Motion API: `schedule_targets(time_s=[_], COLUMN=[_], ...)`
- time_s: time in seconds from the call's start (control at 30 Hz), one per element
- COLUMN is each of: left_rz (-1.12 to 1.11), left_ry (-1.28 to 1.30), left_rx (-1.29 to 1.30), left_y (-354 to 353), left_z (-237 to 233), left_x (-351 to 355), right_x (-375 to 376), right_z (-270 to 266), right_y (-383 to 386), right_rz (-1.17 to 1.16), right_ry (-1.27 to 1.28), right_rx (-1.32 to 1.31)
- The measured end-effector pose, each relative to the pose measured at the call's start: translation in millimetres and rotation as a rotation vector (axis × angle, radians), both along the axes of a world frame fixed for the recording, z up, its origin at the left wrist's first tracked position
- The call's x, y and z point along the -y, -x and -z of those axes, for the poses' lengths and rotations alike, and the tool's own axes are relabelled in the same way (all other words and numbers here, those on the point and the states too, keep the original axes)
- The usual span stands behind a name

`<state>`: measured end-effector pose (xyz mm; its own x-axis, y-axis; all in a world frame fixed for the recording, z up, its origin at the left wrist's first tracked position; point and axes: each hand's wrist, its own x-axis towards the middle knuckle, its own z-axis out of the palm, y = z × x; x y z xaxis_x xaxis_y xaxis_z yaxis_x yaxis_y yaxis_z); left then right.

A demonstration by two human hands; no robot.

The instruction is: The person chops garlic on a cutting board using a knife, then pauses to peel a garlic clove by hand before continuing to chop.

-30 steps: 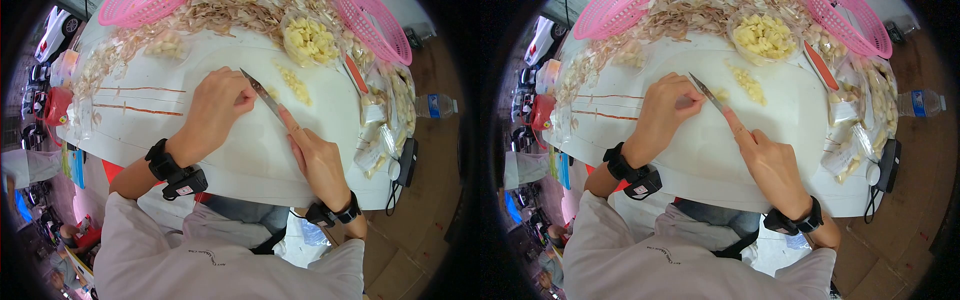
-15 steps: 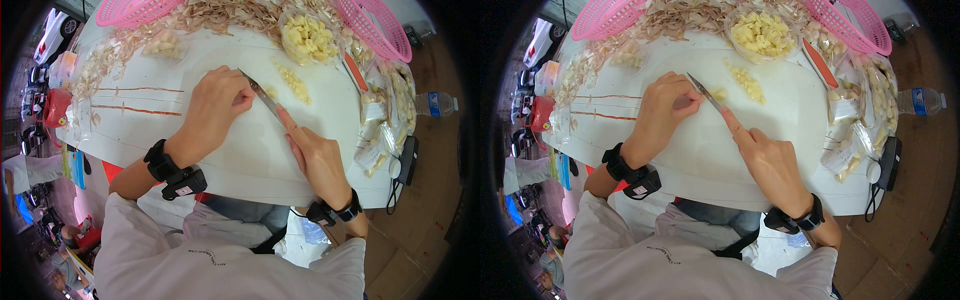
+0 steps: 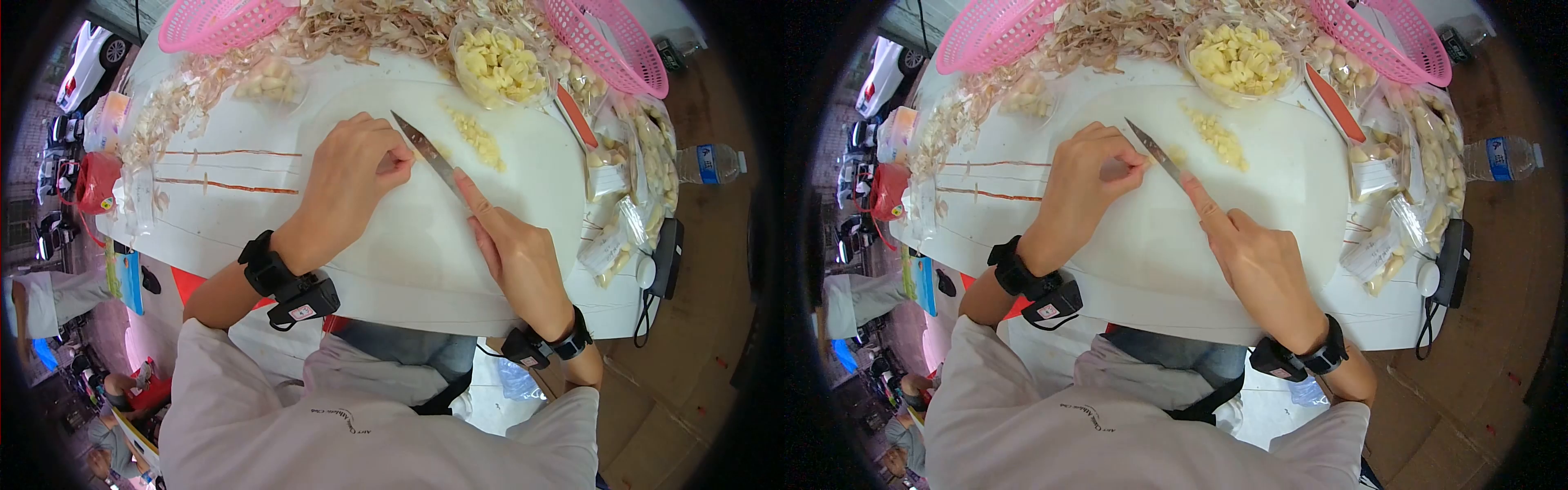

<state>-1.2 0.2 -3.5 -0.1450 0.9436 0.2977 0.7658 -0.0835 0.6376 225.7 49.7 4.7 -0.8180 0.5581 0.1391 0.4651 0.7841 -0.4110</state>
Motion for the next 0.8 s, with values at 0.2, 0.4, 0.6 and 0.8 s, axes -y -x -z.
schedule_targets(time_s=[0.2,0.4,0.6,0.8], left_rz=[0.004,-0.004,-0.141,-0.156], left_ry=[0.003,-0.010,-0.156,-0.276], left_rx=[0.000,0.041,0.080,0.161], left_y=[3,2,0,12], left_z=[-1,-3,-15,0], left_x=[-1,-3,-6,-11], right_x=[-3,-4,-6,-11], right_z=[-7,-7,-10,-9], right_y=[0,-2,-5,-9], right_rz=[0.078,0.101,0.096,0.141], right_ry=[0.149,0.203,0.083,0.015], right_rx=[-0.156,-0.204,-0.101,-0.058])
